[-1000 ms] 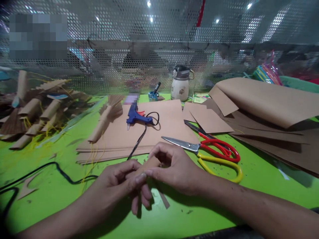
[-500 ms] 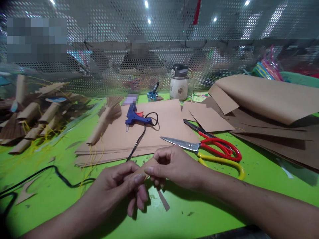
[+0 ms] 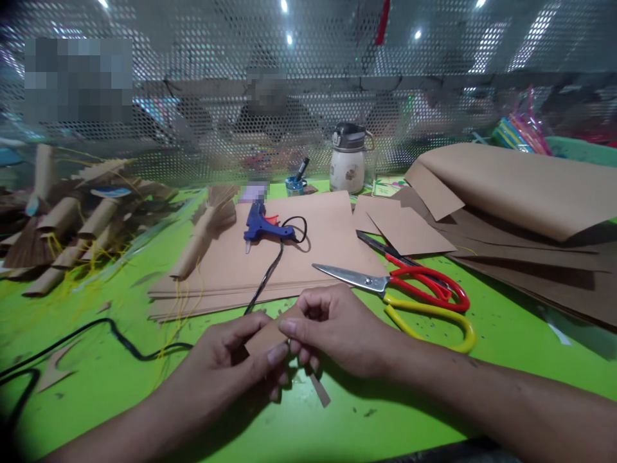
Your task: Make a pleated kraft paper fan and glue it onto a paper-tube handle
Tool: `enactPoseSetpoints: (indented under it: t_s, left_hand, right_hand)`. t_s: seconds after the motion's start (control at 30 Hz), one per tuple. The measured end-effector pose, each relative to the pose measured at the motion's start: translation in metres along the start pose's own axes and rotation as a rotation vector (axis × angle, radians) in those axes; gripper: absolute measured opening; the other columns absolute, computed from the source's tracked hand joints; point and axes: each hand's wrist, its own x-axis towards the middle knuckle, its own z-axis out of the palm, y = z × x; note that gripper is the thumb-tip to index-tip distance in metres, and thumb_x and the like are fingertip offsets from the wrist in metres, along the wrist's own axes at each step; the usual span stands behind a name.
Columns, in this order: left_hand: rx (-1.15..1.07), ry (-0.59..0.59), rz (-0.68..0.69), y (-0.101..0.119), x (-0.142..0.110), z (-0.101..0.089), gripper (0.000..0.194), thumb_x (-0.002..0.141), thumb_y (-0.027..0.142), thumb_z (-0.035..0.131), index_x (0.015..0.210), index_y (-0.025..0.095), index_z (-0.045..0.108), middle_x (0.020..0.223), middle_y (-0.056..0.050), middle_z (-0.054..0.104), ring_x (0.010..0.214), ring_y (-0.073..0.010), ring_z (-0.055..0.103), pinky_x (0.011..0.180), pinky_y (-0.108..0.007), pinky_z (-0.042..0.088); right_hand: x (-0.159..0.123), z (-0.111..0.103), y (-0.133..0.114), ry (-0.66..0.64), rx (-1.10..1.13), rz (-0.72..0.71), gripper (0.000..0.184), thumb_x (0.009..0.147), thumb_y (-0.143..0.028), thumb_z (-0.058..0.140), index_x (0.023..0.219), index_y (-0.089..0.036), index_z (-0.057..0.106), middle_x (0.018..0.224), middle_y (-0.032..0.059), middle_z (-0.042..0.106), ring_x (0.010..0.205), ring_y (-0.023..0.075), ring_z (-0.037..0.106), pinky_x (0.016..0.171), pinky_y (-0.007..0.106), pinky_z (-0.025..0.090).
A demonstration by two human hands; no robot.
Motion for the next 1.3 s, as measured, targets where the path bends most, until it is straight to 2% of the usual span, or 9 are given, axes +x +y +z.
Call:
enactPoseSetpoints:
  t_s: [0.17, 0.37, 0.47, 0.67, 0.77, 0.97, 1.13, 1.3]
  left_hand:
    - [-0.01, 0.013, -0.078, 0.0, 0.0, 0.001, 0.031, 0.081, 0.042, 0.06, 0.078, 0.012, 0.058, 0.056, -0.002, 0.062, 0.041, -0.0079, 0.052, 0.034, -0.015, 0.03]
    - [-0.105, -0.034, -0.085, -0.002, -0.001, -0.002, 0.031, 0.082, 0.042, 0.06, 0.074, 0.012, 0.056, 0.053, -0.003, 0.063, 0.038, -0.0068, 0.051, 0.034, -0.014, 0.026]
    - [-0.098, -0.028, -0.069, -0.001, -0.001, -0.003, 0.031, 0.084, 0.041, 0.057, 0.075, 0.012, 0.056, 0.056, -0.004, 0.064, 0.039, -0.0069, 0.051, 0.034, -0.014, 0.028]
    - [-0.026, -0.023, 0.037, -0.001, 0.001, -0.004, 0.029, 0.087, 0.038, 0.054, 0.077, 0.011, 0.058, 0.063, -0.006, 0.065, 0.049, -0.0093, 0.055, 0.042, -0.017, 0.042]
    - [-0.005, -0.007, 0.05, -0.003, 0.0, -0.004, 0.03, 0.087, 0.039, 0.054, 0.077, 0.011, 0.058, 0.06, -0.004, 0.063, 0.044, -0.0075, 0.051, 0.039, -0.016, 0.039]
    - [-0.127, -0.018, -0.074, 0.001, -0.002, -0.006, 0.032, 0.086, 0.046, 0.053, 0.078, 0.014, 0.053, 0.054, -0.002, 0.064, 0.036, -0.007, 0.049, 0.034, -0.015, 0.027]
    - [-0.073, 0.091, -0.036, 0.007, -0.003, -0.004, 0.033, 0.084, 0.046, 0.055, 0.073, 0.016, 0.05, 0.042, 0.001, 0.058, 0.03, -0.0046, 0.038, 0.034, -0.014, 0.026]
    - [-0.057, 0.045, 0.017, 0.0, -0.002, -0.003, 0.03, 0.087, 0.043, 0.054, 0.076, 0.014, 0.053, 0.048, -0.001, 0.061, 0.035, -0.0045, 0.041, 0.037, -0.015, 0.028]
  right_hand:
    - [0.0, 0.003, 0.002, 0.006, 0.028, -0.002, 0.029, 0.078, -0.037, 0.068, 0.071, -0.012, 0.057, 0.055, -0.0016, 0.056, 0.049, 0.0069, 0.05, 0.049, 0.02, 0.042]
    - [-0.002, 0.006, 0.005, 0.019, 0.038, 0.006, 0.028, 0.079, -0.036, 0.068, 0.071, -0.012, 0.057, 0.056, -0.0015, 0.056, 0.05, 0.006, 0.05, 0.049, 0.02, 0.042]
    - [-0.001, 0.005, 0.005, 0.03, 0.033, 0.012, 0.028, 0.078, -0.036, 0.068, 0.071, -0.012, 0.057, 0.059, -0.0009, 0.058, 0.051, 0.0064, 0.051, 0.049, 0.02, 0.043]
    - [0.002, -0.004, 0.003, -0.02, -0.044, 0.052, 0.03, 0.081, -0.039, 0.064, 0.077, -0.01, 0.061, 0.059, -0.0007, 0.056, 0.049, 0.0062, 0.05, 0.046, 0.019, 0.041]
    - [0.0, -0.005, 0.002, -0.006, -0.061, 0.034, 0.03, 0.082, -0.039, 0.064, 0.077, -0.01, 0.063, 0.056, -0.0016, 0.055, 0.046, 0.0053, 0.048, 0.042, 0.017, 0.037]
    - [-0.004, -0.003, -0.004, 0.057, -0.16, -0.082, 0.032, 0.081, -0.042, 0.063, 0.07, -0.012, 0.06, 0.053, -0.0032, 0.054, 0.043, 0.0044, 0.043, 0.042, 0.017, 0.031]
    - [-0.001, -0.003, -0.006, 0.033, -0.136, -0.049, 0.035, 0.077, -0.044, 0.067, 0.065, -0.013, 0.056, 0.055, -0.002, 0.055, 0.045, 0.0056, 0.046, 0.043, 0.018, 0.035]
    - [-0.001, -0.002, -0.003, -0.019, -0.074, -0.048, 0.03, 0.074, -0.039, 0.071, 0.07, -0.011, 0.06, 0.059, 0.0006, 0.058, 0.049, 0.0077, 0.05, 0.045, 0.02, 0.039]
